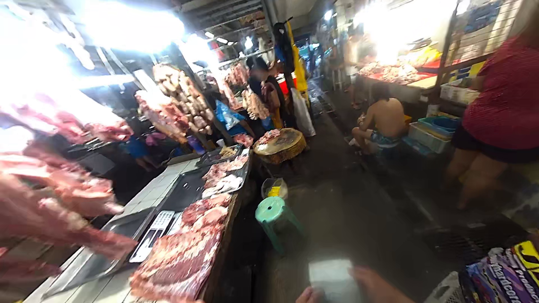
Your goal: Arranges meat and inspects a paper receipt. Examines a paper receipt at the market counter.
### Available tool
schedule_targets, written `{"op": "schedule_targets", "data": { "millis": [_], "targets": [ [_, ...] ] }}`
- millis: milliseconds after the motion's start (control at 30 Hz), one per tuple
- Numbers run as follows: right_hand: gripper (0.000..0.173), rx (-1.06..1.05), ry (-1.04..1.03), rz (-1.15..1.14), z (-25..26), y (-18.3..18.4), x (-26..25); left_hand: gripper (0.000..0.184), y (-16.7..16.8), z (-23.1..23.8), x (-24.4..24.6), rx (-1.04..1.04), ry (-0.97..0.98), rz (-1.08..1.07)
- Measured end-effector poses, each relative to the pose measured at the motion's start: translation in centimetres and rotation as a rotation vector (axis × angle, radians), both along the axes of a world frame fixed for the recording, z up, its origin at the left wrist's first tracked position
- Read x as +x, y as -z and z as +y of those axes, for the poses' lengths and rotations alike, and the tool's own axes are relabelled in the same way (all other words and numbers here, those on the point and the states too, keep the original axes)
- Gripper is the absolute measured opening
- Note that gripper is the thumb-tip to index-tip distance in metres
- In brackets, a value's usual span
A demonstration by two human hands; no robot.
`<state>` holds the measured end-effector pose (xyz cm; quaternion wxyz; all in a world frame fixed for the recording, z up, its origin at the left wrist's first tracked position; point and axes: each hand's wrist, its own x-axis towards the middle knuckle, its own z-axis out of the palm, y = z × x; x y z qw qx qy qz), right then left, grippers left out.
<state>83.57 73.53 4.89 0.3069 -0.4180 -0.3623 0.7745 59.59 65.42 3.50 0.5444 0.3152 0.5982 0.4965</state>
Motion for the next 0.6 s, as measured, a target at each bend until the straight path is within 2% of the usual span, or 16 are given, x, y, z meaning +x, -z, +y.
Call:
{"op": "schedule_targets", "data": {
  "millis": [133, 333, 467, 600],
  "targets": [
    [0.027, 0.140, -0.015, -0.133, 0.2, -0.1, -0.8, 0.024, 0.1, -0.5, -0.8, -0.004, 0.051, 0.143],
    [0.024, 0.279, 0.120, -0.241, 0.1, -0.6, -1.8, 0.023, -1.1, -1.3, -0.9, 0.013, 0.111, 0.115],
    [0.027, 0.297, 0.132, -0.274, 0.2, -1.8, -2.5, 0.020, -2.0, -1.0, -1.2, 0.060, 0.099, 0.147],
    [0.031, 0.206, 0.080, -0.266, -0.3, -1.0, -2.5, 0.021, -2.8, -1.6, -0.9, -0.038, 0.068, 0.188]
  ]
}}
